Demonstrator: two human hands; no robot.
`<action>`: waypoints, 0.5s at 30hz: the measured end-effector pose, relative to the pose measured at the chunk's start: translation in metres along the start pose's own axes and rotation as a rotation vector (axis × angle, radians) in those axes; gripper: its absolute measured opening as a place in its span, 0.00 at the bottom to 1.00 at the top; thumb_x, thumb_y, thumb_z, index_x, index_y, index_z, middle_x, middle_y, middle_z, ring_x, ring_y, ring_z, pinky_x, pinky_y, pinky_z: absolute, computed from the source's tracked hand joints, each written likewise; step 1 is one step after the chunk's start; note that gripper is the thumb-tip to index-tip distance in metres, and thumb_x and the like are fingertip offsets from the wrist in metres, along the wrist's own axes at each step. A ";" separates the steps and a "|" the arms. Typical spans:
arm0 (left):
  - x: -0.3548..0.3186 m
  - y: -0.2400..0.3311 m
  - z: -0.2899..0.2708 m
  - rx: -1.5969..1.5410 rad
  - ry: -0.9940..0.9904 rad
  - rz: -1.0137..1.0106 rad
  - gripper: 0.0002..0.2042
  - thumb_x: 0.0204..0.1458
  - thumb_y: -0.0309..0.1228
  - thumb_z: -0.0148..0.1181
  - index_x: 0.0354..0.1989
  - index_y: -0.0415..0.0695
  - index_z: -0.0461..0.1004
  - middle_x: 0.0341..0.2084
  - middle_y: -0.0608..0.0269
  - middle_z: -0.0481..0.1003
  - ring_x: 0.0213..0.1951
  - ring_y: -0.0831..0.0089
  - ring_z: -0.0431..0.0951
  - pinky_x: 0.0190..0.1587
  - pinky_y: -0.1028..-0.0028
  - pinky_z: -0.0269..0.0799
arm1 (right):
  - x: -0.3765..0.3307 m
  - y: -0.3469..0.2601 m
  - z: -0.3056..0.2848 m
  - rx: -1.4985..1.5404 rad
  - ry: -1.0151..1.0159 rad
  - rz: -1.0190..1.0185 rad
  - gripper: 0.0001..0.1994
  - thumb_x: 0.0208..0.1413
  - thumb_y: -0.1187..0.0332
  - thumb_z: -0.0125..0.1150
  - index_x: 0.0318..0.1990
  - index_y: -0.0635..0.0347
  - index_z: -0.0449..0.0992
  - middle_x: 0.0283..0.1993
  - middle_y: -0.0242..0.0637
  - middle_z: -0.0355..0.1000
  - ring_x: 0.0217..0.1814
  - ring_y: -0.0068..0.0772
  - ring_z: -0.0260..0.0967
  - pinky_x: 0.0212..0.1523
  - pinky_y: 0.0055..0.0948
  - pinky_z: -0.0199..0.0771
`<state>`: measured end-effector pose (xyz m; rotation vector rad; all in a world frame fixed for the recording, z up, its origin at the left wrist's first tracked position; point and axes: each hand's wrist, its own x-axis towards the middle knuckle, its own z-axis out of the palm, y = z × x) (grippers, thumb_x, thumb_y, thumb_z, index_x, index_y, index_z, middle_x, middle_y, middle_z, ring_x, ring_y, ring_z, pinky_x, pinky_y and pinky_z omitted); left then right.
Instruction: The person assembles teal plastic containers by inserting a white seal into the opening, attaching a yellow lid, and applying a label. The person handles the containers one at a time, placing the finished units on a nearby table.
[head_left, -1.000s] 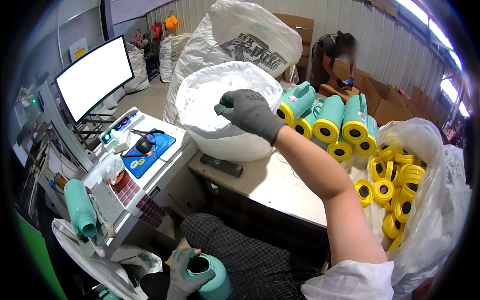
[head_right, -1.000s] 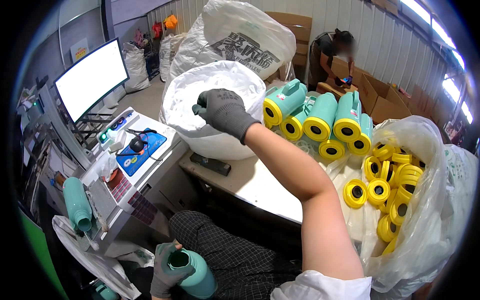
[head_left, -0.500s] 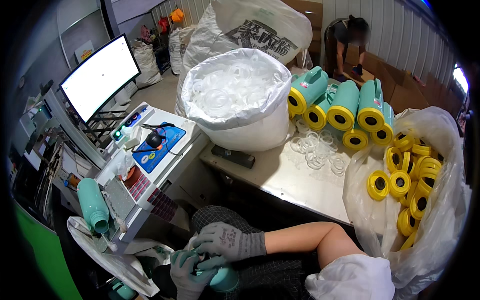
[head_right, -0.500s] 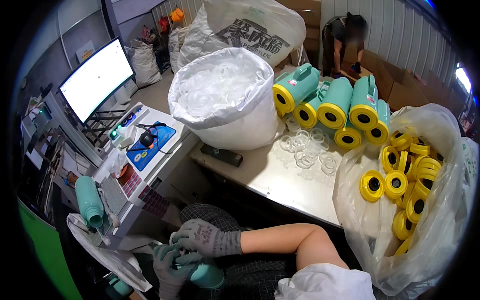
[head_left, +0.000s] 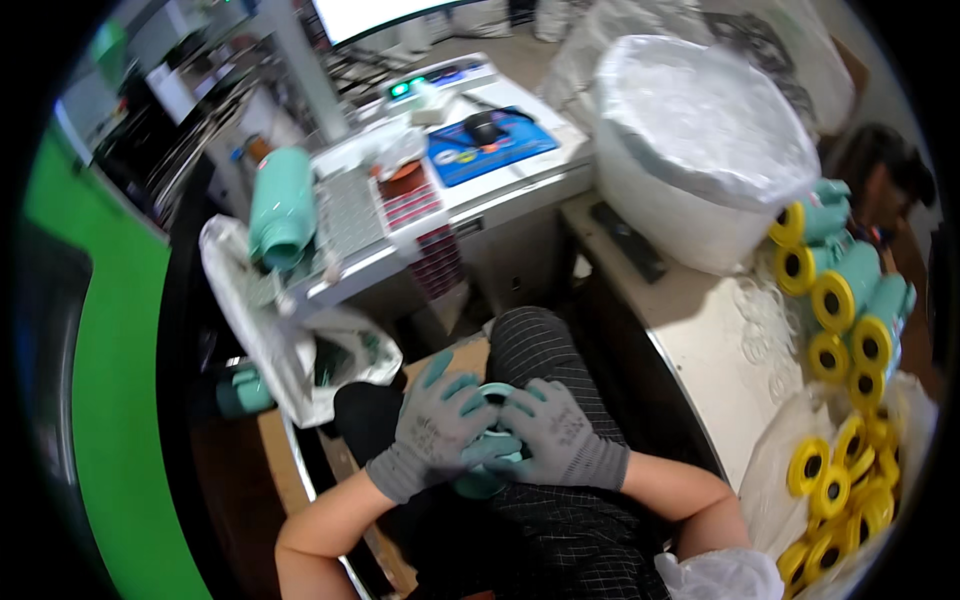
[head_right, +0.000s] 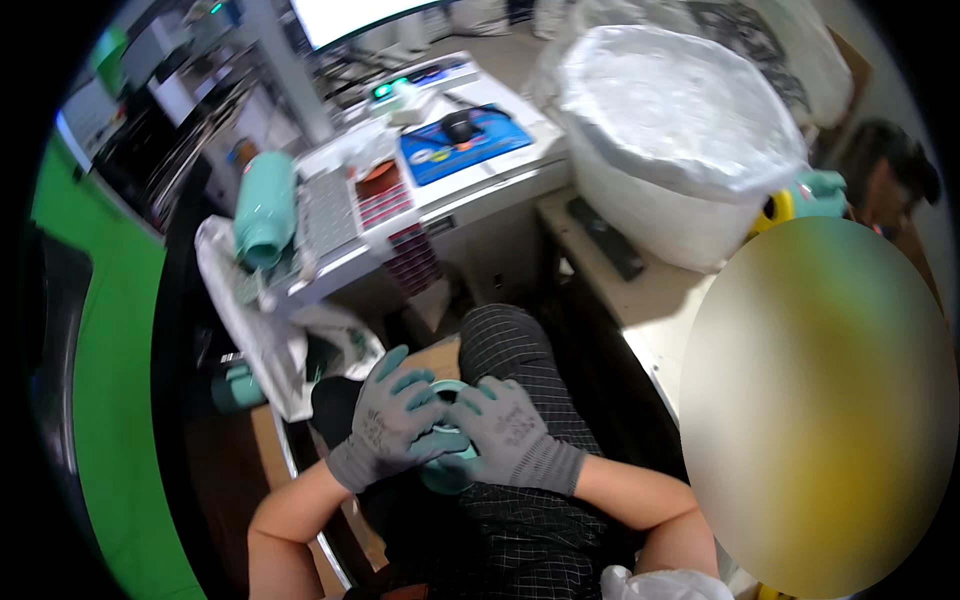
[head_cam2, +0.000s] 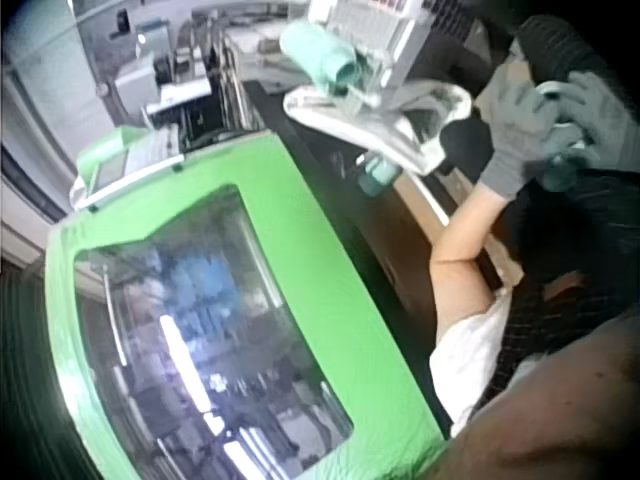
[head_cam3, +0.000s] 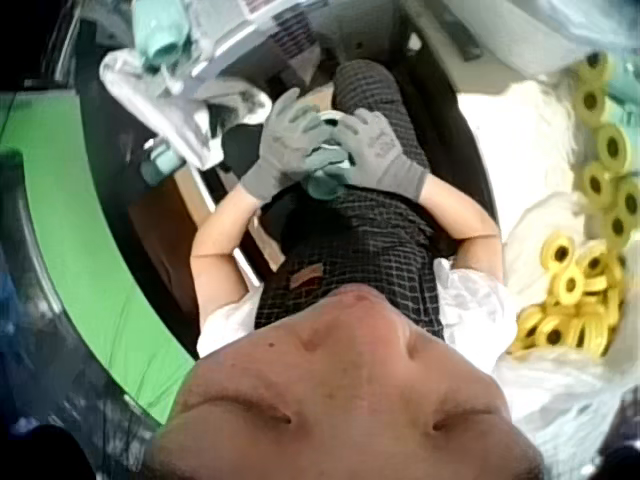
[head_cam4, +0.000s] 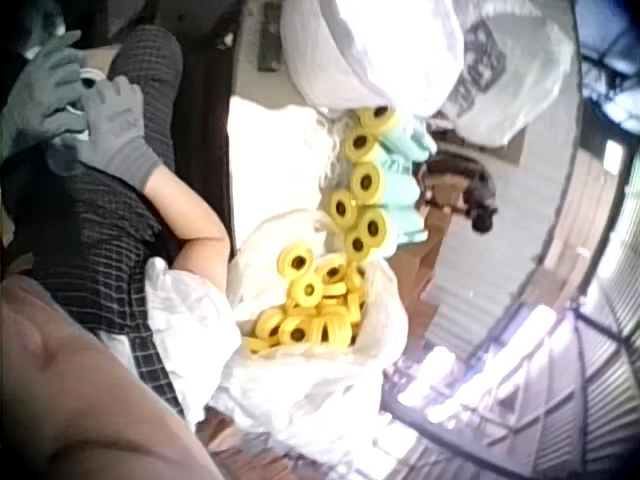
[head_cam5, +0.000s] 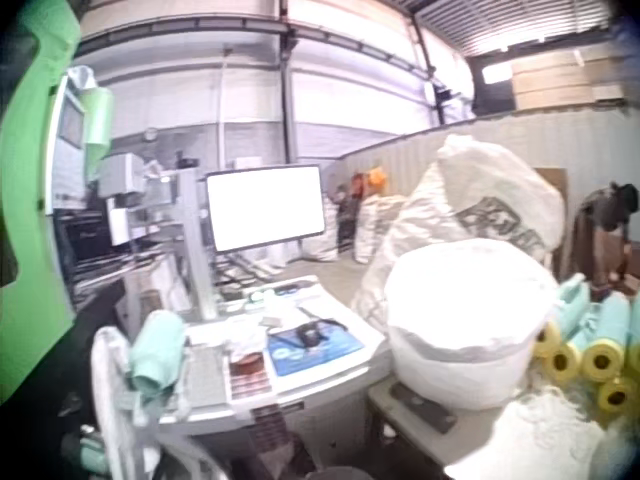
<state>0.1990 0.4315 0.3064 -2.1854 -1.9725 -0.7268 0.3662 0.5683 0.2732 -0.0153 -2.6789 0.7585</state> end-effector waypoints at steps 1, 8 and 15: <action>-0.003 0.003 -0.006 0.026 0.049 -0.040 0.18 0.45 0.43 0.72 0.39 0.44 0.81 0.40 0.59 0.80 0.43 0.56 0.78 0.53 0.53 0.71 | 0.001 -0.001 0.006 0.011 0.014 -0.047 0.21 0.48 0.51 0.72 0.43 0.53 0.77 0.46 0.37 0.70 0.47 0.39 0.68 0.47 0.42 0.68; -0.001 0.007 -0.016 0.241 -0.250 -0.257 0.13 0.49 0.39 0.64 0.41 0.50 0.82 0.33 0.60 0.78 0.40 0.60 0.76 0.47 0.57 0.73 | 0.010 -0.008 0.019 -0.127 0.080 -0.167 0.15 0.44 0.59 0.70 0.38 0.54 0.78 0.43 0.35 0.71 0.40 0.37 0.69 0.41 0.39 0.68; 0.040 -0.013 -0.016 0.108 -0.600 -0.029 0.11 0.51 0.42 0.66 0.34 0.47 0.83 0.39 0.58 0.75 0.48 0.61 0.76 0.50 0.59 0.73 | -0.006 -0.003 0.018 -0.096 0.171 -0.131 0.13 0.47 0.57 0.72 0.38 0.50 0.79 0.39 0.30 0.71 0.36 0.32 0.69 0.36 0.36 0.67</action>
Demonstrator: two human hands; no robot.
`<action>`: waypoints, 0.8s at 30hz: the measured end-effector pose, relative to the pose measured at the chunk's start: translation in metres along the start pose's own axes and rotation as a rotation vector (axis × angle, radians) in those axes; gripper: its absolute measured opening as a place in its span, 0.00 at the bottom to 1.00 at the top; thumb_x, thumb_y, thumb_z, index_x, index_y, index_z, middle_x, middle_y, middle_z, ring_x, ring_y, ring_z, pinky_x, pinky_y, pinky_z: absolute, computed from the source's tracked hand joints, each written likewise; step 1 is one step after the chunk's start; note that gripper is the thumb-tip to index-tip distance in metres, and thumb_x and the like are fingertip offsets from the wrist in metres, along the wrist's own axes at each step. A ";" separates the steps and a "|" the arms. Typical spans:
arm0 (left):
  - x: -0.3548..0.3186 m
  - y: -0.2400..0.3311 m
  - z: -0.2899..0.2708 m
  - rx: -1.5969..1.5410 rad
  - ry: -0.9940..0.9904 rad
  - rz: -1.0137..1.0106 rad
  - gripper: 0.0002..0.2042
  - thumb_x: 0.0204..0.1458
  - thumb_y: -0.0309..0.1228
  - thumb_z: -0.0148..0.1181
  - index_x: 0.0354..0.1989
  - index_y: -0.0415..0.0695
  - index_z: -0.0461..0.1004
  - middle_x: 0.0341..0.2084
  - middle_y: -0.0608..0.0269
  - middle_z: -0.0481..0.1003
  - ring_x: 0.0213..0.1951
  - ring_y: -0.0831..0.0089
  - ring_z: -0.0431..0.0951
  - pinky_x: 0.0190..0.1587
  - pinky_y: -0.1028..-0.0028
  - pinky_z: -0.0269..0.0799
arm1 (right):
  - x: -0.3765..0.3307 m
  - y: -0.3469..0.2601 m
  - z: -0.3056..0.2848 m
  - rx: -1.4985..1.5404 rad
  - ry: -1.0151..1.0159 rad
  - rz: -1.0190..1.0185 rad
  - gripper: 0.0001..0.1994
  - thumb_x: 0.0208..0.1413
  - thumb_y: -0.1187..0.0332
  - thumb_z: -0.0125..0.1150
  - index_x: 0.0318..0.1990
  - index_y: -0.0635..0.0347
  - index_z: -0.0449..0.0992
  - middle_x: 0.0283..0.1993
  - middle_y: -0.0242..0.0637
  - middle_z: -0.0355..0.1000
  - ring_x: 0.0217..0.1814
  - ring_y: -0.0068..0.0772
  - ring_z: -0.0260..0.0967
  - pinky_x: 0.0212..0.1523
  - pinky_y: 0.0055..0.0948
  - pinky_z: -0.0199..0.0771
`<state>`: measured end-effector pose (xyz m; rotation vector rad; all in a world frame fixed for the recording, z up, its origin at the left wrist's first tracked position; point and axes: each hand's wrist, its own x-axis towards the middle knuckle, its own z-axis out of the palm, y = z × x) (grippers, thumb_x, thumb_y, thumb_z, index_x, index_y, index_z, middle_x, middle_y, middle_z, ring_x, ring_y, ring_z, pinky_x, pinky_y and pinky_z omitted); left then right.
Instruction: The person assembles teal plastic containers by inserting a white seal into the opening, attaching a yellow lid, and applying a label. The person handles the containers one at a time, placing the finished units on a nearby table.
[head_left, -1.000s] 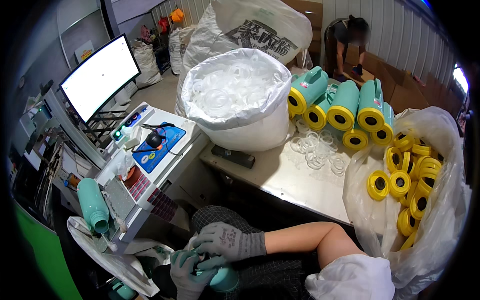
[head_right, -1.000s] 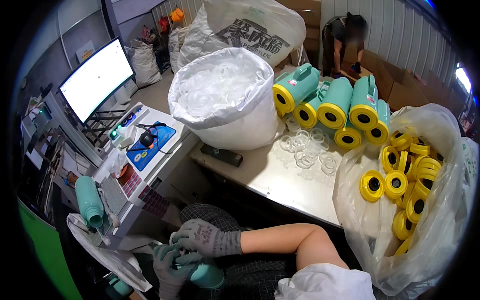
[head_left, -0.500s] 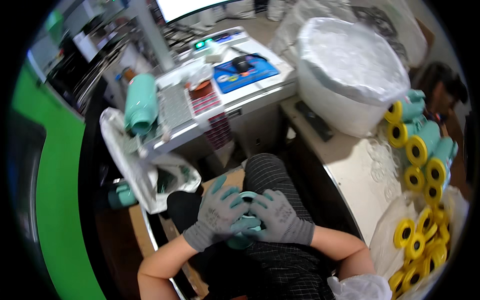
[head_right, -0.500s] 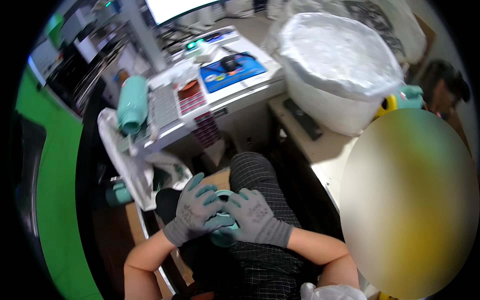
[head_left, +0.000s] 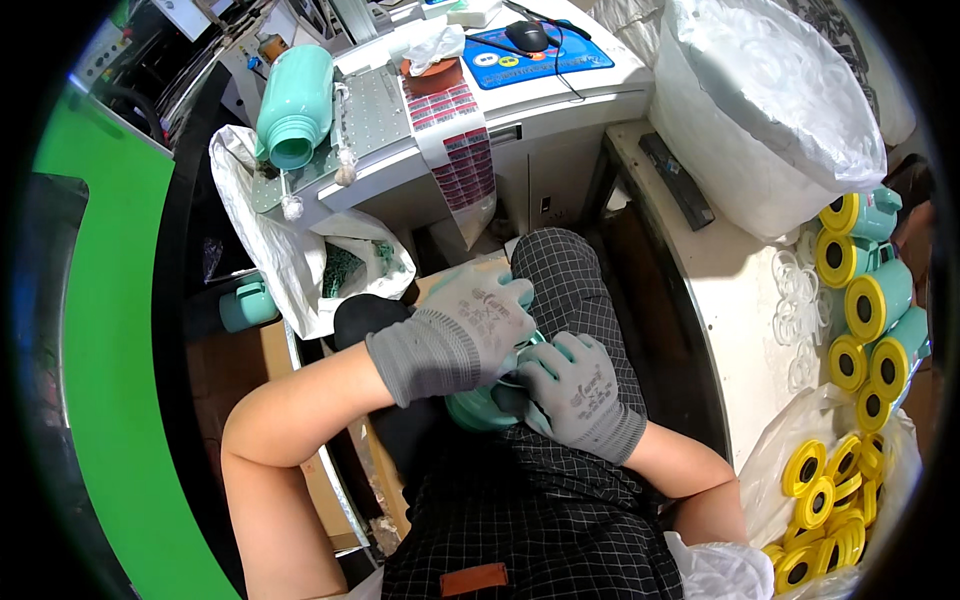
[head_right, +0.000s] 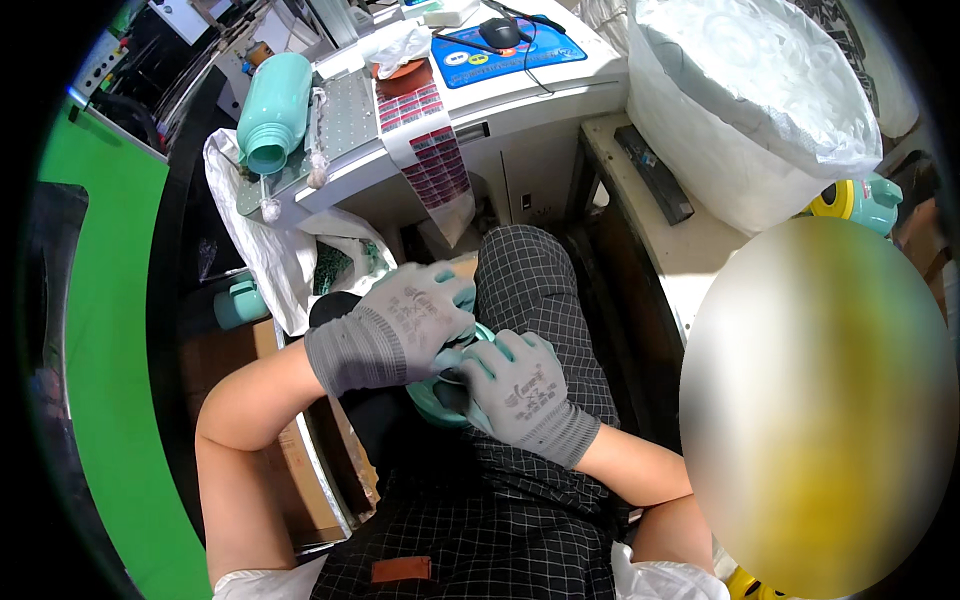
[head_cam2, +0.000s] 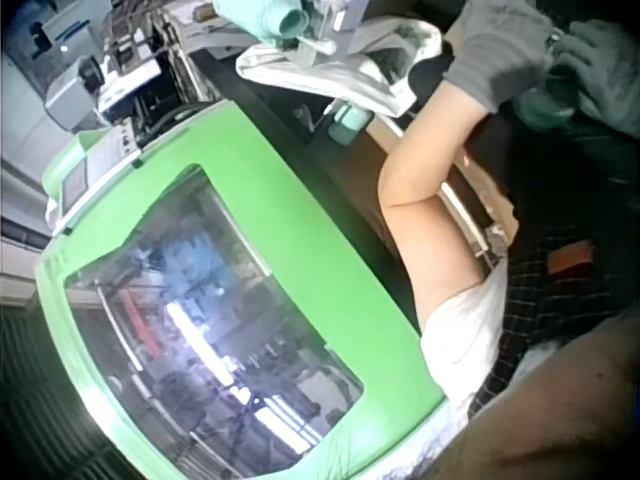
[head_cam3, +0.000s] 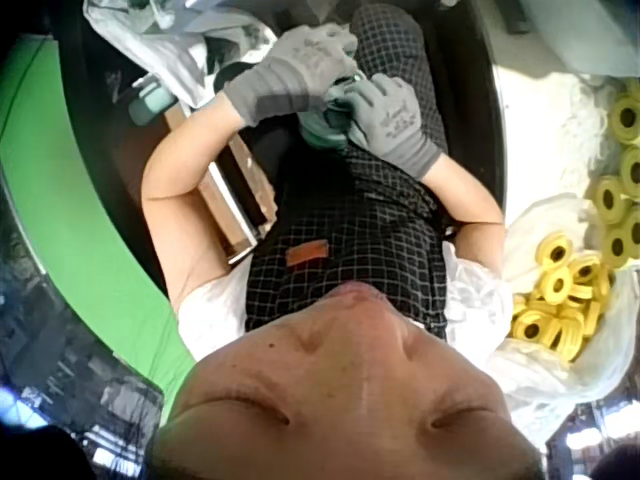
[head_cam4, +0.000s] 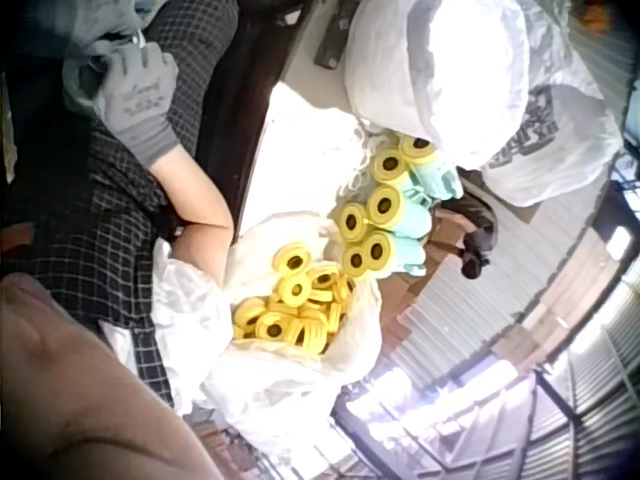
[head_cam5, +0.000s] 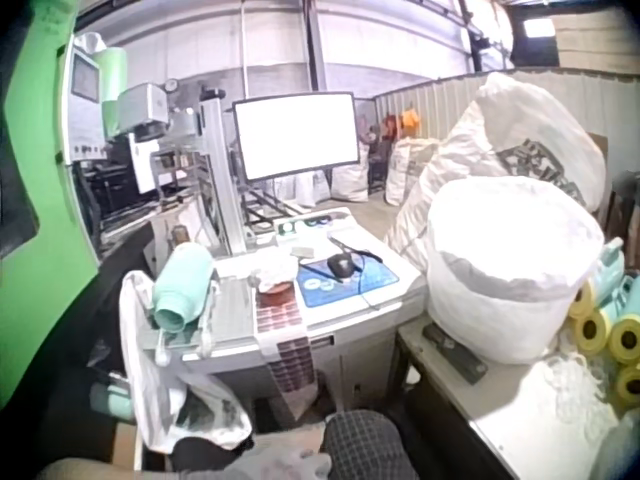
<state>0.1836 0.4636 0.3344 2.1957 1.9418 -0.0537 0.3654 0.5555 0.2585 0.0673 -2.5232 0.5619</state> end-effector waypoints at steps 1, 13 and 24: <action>0.003 -0.004 0.001 -0.098 -0.157 -0.041 0.10 0.52 0.41 0.66 0.35 0.48 0.82 0.39 0.59 0.76 0.47 0.62 0.78 0.48 0.59 0.75 | -0.001 -0.001 0.002 0.015 0.000 0.012 0.15 0.47 0.56 0.72 0.37 0.51 0.78 0.39 0.31 0.71 0.36 0.34 0.69 0.37 0.37 0.67; -0.008 0.005 0.023 -0.729 0.417 -0.054 0.19 0.56 0.40 0.68 0.53 0.45 0.78 0.46 0.58 0.80 0.42 0.63 0.84 0.44 0.65 0.81 | -0.038 0.012 -0.013 0.227 0.196 0.058 0.21 0.33 0.55 0.83 0.25 0.52 0.73 0.30 0.29 0.69 0.28 0.34 0.64 0.32 0.36 0.64; -0.018 0.046 0.090 -0.749 0.728 -0.004 0.31 0.53 0.42 0.71 0.62 0.37 0.72 0.59 0.42 0.74 0.60 0.51 0.76 0.59 0.57 0.74 | -0.160 0.022 -0.071 1.285 0.049 1.289 0.36 0.63 0.55 0.60 0.71 0.71 0.59 0.59 0.49 0.72 0.55 0.38 0.76 0.55 0.35 0.80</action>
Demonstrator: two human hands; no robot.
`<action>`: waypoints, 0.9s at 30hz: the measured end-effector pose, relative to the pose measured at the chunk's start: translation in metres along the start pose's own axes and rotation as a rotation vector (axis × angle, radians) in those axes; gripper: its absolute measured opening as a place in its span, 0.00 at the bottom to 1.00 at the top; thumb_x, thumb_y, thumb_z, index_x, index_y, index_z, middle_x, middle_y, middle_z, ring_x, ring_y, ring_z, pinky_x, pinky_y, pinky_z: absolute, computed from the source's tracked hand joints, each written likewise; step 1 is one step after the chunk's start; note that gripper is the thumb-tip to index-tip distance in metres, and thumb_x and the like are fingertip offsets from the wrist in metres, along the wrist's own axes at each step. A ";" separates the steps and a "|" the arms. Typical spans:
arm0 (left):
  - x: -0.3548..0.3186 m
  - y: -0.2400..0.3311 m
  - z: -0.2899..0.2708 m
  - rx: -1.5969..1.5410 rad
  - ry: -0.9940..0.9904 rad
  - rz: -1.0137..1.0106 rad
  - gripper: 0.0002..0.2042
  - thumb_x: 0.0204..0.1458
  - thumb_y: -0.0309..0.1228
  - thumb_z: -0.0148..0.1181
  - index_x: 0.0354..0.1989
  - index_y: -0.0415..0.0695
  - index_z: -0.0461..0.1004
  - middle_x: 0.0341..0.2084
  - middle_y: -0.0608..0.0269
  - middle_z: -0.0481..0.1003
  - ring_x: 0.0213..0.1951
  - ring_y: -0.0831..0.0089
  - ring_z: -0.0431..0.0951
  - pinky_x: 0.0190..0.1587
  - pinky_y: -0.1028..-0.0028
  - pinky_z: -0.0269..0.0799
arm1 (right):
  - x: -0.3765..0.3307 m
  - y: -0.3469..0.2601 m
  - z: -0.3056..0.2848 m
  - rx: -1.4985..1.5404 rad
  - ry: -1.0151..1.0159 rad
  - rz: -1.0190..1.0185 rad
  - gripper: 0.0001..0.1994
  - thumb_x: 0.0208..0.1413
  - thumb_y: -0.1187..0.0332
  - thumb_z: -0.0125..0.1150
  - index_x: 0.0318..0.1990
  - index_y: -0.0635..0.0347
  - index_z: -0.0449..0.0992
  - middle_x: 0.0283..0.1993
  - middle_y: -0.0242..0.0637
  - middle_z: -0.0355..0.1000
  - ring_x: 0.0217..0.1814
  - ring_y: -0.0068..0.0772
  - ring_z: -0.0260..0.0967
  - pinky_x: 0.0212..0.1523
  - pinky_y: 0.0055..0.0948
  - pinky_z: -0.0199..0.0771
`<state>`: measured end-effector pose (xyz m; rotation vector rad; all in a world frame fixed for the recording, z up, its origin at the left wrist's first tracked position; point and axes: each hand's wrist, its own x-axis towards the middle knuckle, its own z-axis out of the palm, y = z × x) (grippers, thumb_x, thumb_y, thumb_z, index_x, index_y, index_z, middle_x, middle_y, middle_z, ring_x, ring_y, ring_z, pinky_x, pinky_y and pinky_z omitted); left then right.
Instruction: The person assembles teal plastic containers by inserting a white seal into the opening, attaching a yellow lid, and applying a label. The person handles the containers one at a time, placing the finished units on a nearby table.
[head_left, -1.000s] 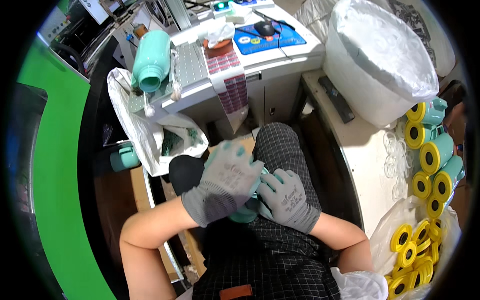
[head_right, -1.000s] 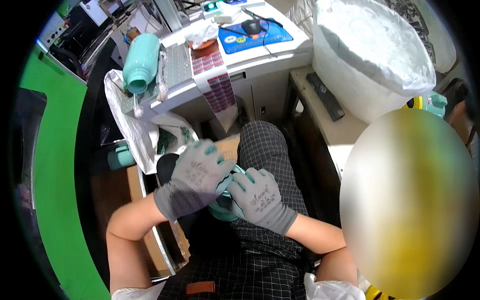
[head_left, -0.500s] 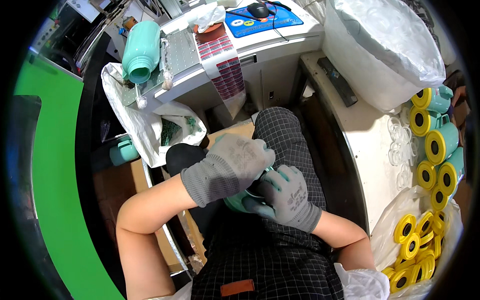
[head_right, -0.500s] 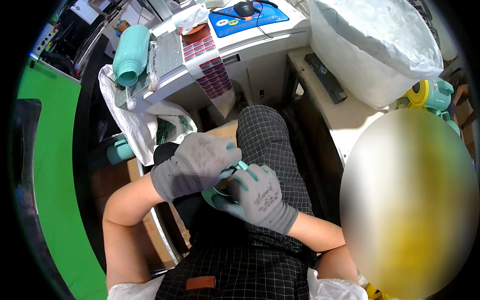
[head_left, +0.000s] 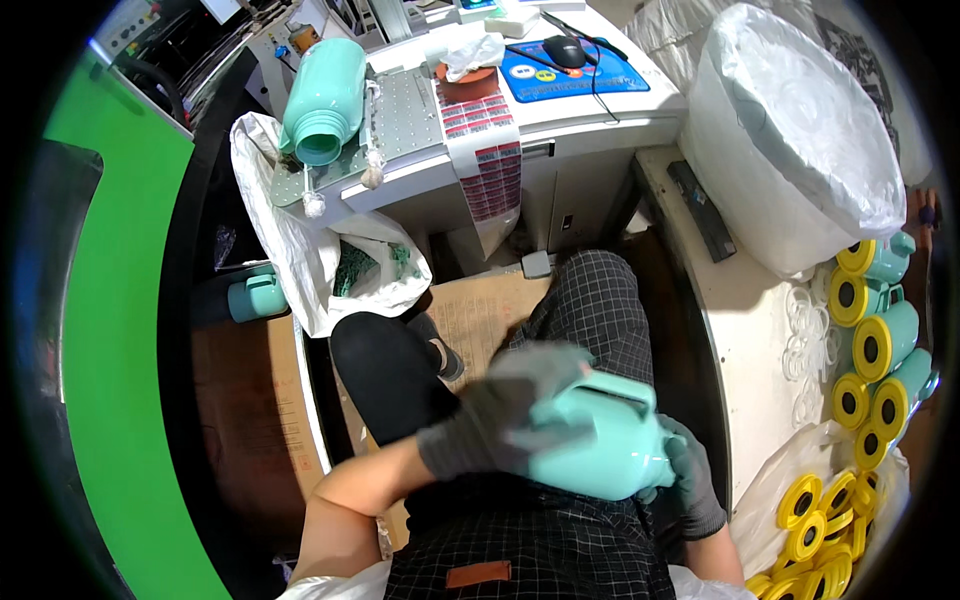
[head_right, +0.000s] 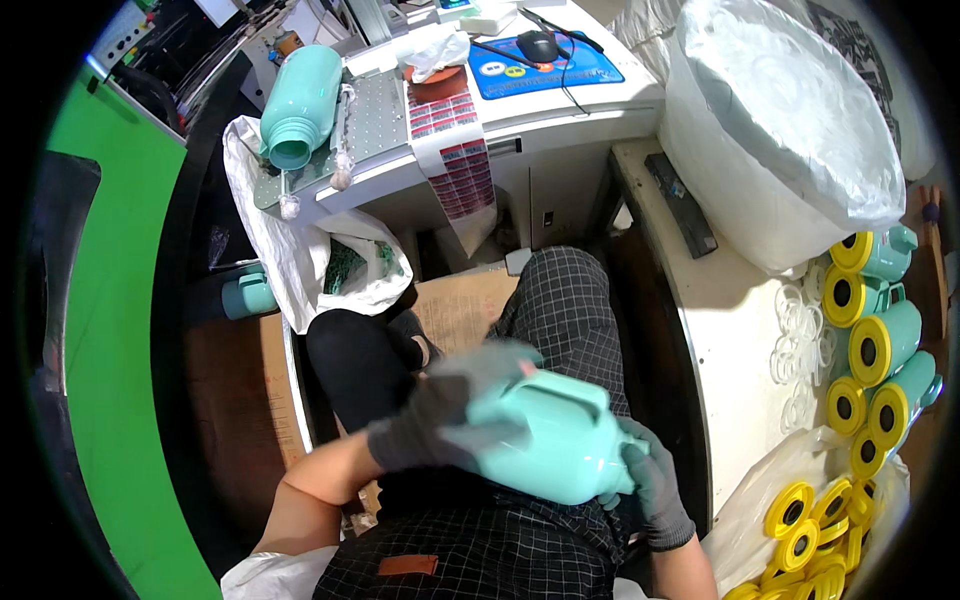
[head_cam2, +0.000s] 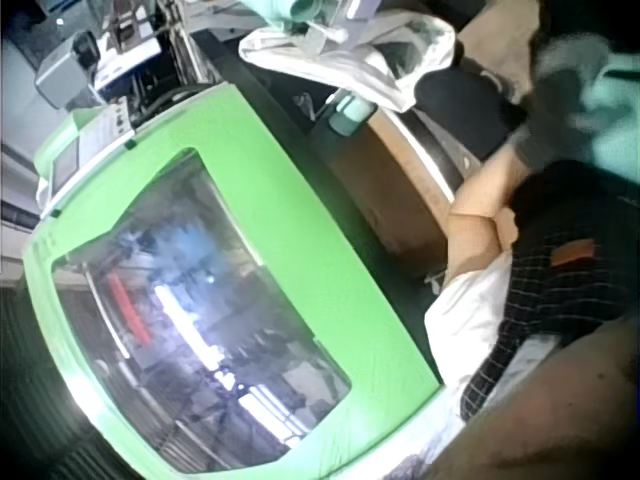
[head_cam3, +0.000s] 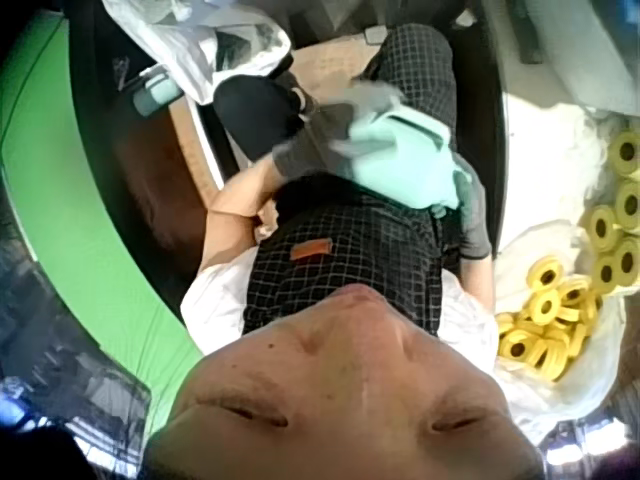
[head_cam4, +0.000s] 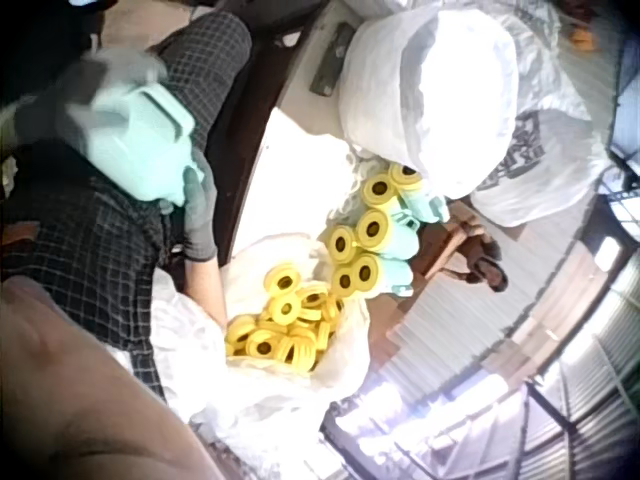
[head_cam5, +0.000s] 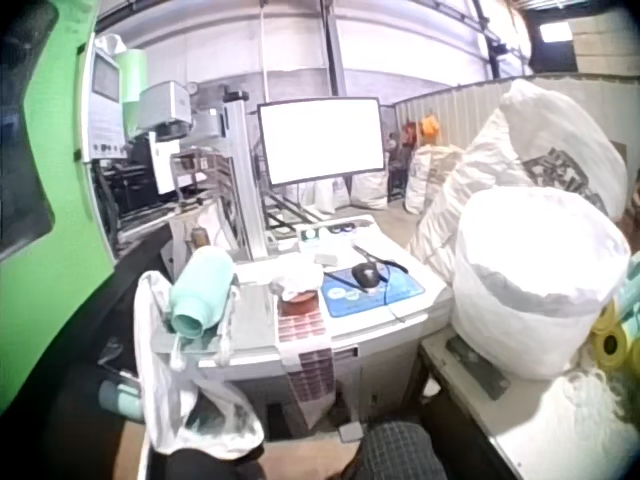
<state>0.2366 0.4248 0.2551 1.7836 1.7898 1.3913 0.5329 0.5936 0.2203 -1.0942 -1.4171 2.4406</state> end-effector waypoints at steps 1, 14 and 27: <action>0.018 -0.021 -0.016 -0.057 0.134 -0.152 0.27 0.56 0.40 0.68 0.61 0.37 0.72 0.54 0.49 0.74 0.55 0.58 0.75 0.57 0.62 0.74 | 0.003 0.001 -0.010 0.105 0.030 -0.023 0.36 0.65 0.53 0.60 0.71 0.72 0.59 0.58 0.49 0.73 0.52 0.39 0.78 0.51 0.35 0.83; 0.079 -0.278 -0.061 -0.248 0.758 -0.551 0.28 0.46 0.27 0.74 0.57 0.36 0.73 0.36 0.57 0.82 0.38 0.69 0.83 0.45 0.71 0.78 | 0.063 0.027 0.028 -0.388 0.417 -0.803 0.59 0.53 0.44 0.73 0.80 0.67 0.41 0.77 0.54 0.53 0.77 0.46 0.56 0.74 0.44 0.58; 0.083 -0.196 -0.079 0.248 0.732 -0.431 0.11 0.54 0.26 0.72 0.44 0.37 0.82 0.38 0.60 0.82 0.40 0.76 0.81 0.48 0.74 0.76 | 0.063 0.033 0.039 -0.455 0.459 -0.849 0.55 0.47 0.69 0.70 0.80 0.68 0.42 0.77 0.52 0.54 0.75 0.42 0.59 0.73 0.40 0.61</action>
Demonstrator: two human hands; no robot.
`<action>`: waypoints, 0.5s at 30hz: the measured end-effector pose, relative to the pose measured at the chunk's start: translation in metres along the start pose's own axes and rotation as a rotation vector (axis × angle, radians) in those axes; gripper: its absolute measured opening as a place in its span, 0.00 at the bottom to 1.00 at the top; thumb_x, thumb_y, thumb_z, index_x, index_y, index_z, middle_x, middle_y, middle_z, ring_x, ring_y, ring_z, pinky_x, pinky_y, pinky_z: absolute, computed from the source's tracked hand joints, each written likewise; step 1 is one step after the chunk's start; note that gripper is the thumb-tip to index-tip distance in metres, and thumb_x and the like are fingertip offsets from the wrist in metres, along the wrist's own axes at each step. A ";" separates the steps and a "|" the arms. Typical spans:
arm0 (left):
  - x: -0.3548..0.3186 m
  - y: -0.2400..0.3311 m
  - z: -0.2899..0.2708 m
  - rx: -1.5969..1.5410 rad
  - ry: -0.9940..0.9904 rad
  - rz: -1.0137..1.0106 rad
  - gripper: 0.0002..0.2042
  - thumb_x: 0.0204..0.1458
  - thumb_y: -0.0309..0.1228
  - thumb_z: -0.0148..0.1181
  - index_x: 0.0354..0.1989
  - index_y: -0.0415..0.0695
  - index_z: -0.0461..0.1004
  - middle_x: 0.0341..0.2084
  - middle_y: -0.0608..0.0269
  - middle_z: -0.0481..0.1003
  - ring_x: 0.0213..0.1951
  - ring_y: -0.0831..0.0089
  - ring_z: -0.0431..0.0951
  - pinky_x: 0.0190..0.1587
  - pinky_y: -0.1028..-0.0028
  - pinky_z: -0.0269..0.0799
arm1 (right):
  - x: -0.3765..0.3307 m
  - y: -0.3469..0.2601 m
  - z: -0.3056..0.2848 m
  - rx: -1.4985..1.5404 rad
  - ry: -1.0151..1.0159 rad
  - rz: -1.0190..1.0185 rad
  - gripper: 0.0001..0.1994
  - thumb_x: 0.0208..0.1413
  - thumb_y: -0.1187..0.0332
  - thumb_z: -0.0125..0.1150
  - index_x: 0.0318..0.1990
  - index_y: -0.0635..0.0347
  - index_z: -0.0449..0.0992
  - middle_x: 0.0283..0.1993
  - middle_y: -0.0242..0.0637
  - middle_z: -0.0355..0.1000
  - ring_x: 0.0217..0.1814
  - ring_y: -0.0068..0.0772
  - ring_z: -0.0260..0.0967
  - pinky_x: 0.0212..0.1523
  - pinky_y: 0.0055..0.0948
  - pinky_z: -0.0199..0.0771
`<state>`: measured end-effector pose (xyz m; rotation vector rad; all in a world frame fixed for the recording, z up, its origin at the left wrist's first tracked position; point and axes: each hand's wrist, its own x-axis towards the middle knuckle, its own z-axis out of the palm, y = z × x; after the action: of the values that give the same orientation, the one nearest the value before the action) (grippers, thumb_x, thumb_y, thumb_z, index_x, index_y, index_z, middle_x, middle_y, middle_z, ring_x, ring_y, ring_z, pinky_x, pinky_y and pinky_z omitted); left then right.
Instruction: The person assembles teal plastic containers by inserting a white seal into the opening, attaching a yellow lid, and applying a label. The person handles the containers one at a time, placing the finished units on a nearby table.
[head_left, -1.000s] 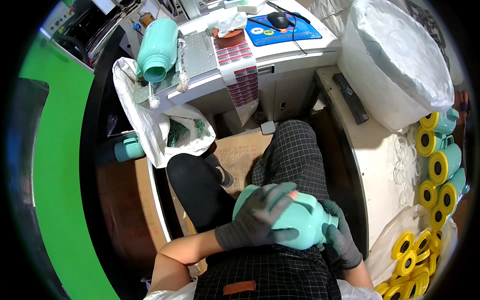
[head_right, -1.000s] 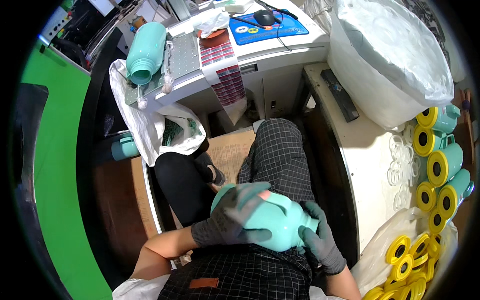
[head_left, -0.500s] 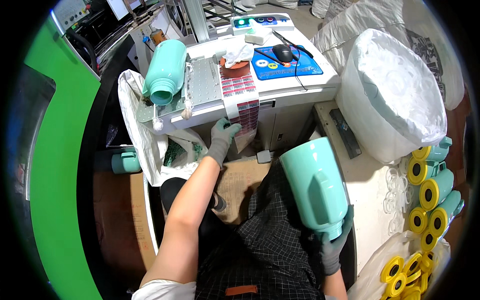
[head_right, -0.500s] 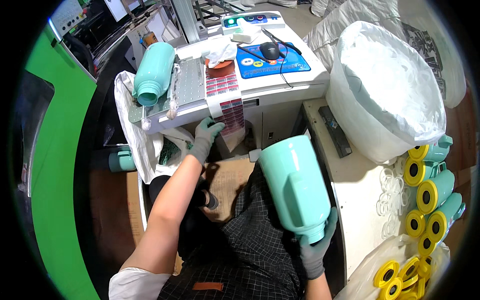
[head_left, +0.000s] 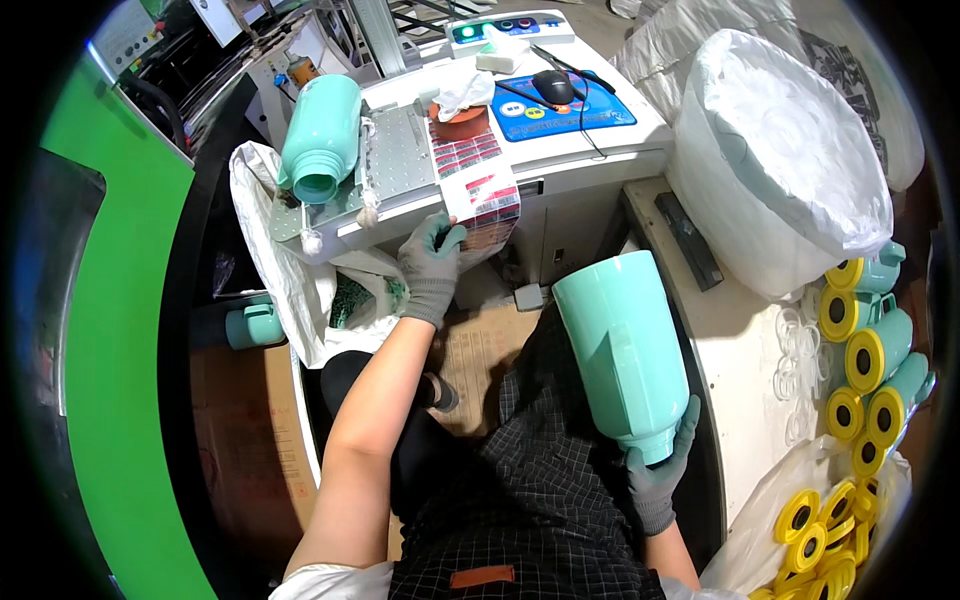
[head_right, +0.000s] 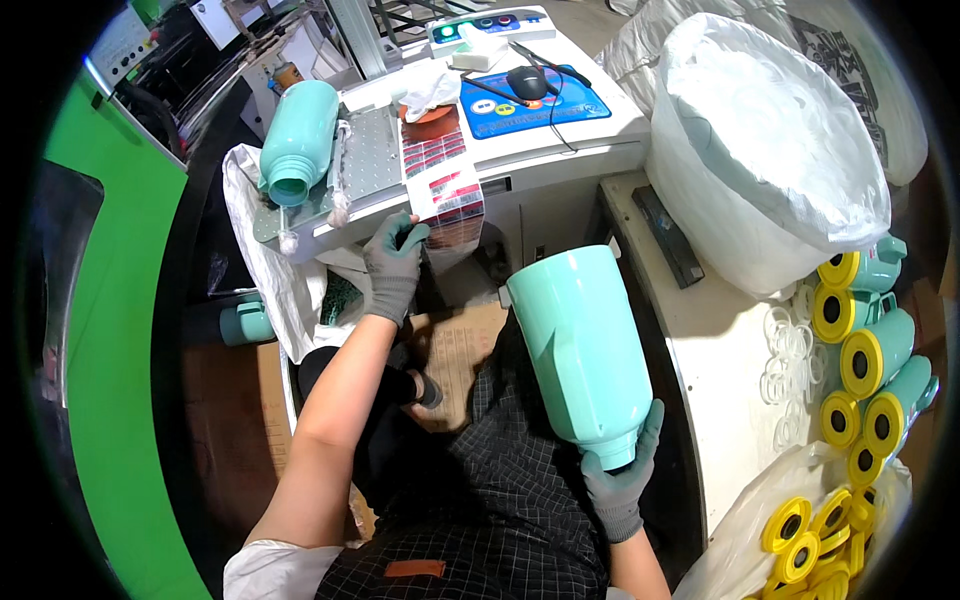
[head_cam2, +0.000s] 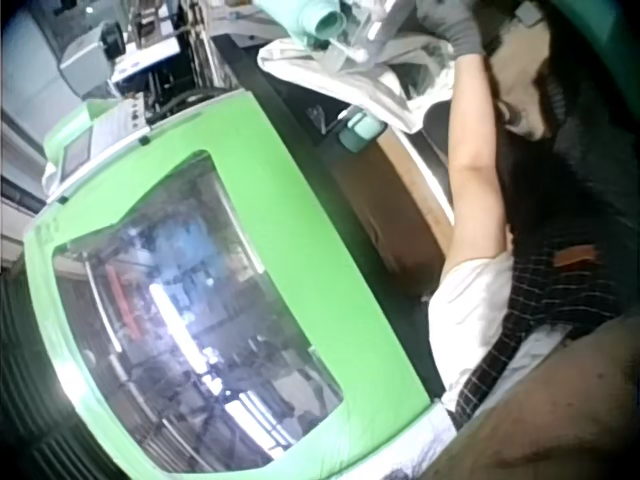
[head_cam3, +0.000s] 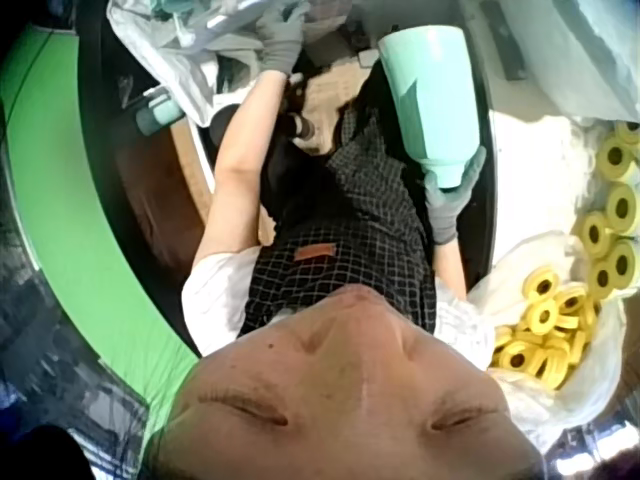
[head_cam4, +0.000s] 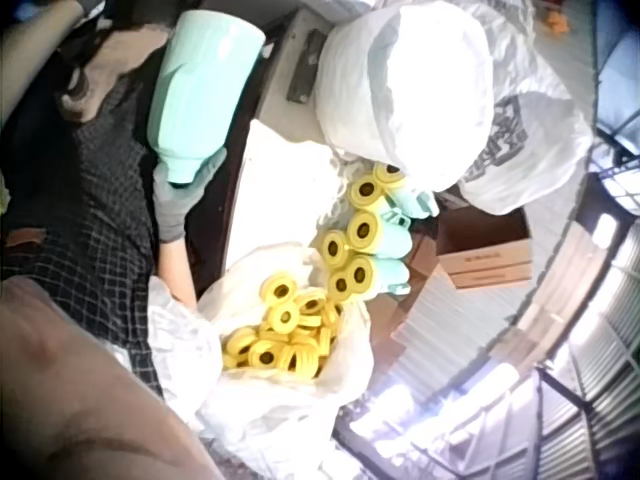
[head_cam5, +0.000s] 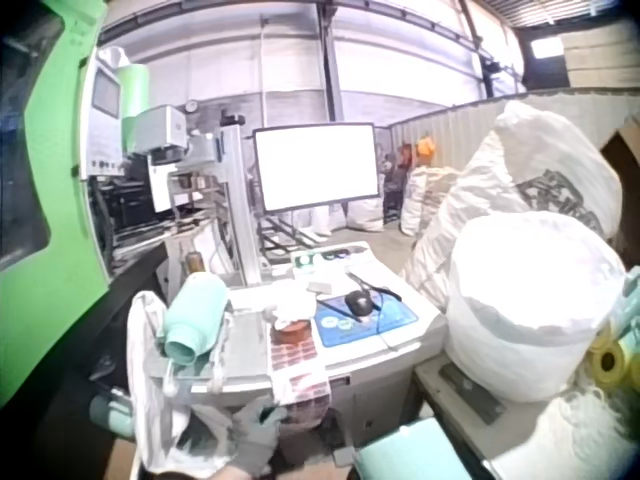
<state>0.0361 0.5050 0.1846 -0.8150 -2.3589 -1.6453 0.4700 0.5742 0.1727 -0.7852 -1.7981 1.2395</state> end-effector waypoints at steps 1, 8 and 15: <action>-0.001 -0.001 -0.004 0.009 0.028 0.036 0.11 0.53 0.26 0.72 0.43 0.37 0.81 0.38 0.59 0.81 0.39 0.72 0.81 0.47 0.72 0.76 | 0.000 -0.002 0.003 0.017 0.004 0.000 0.55 0.47 0.70 0.71 0.79 0.68 0.42 0.77 0.52 0.54 0.75 0.42 0.59 0.73 0.40 0.61; -0.069 0.014 -0.002 -0.350 0.177 0.005 0.07 0.52 0.21 0.71 0.38 0.42 0.82 0.37 0.62 0.79 0.35 0.72 0.79 0.42 0.75 0.77 | -0.017 0.004 0.004 0.018 0.017 0.025 0.54 0.46 0.70 0.74 0.78 0.71 0.45 0.71 0.53 0.64 0.69 0.40 0.67 0.68 0.38 0.69; -0.122 0.136 -0.008 -0.974 -0.516 -0.732 0.06 0.57 0.27 0.69 0.41 0.41 0.82 0.30 0.65 0.82 0.29 0.81 0.80 0.29 0.83 0.74 | -0.025 0.002 -0.001 -0.153 -0.043 -0.106 0.56 0.50 0.62 0.75 0.80 0.67 0.42 0.77 0.49 0.56 0.74 0.41 0.61 0.72 0.41 0.64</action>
<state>0.2071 0.4901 0.2486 -0.5090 -2.1761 -3.3751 0.4829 0.5545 0.1643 -0.7428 -1.9613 1.0670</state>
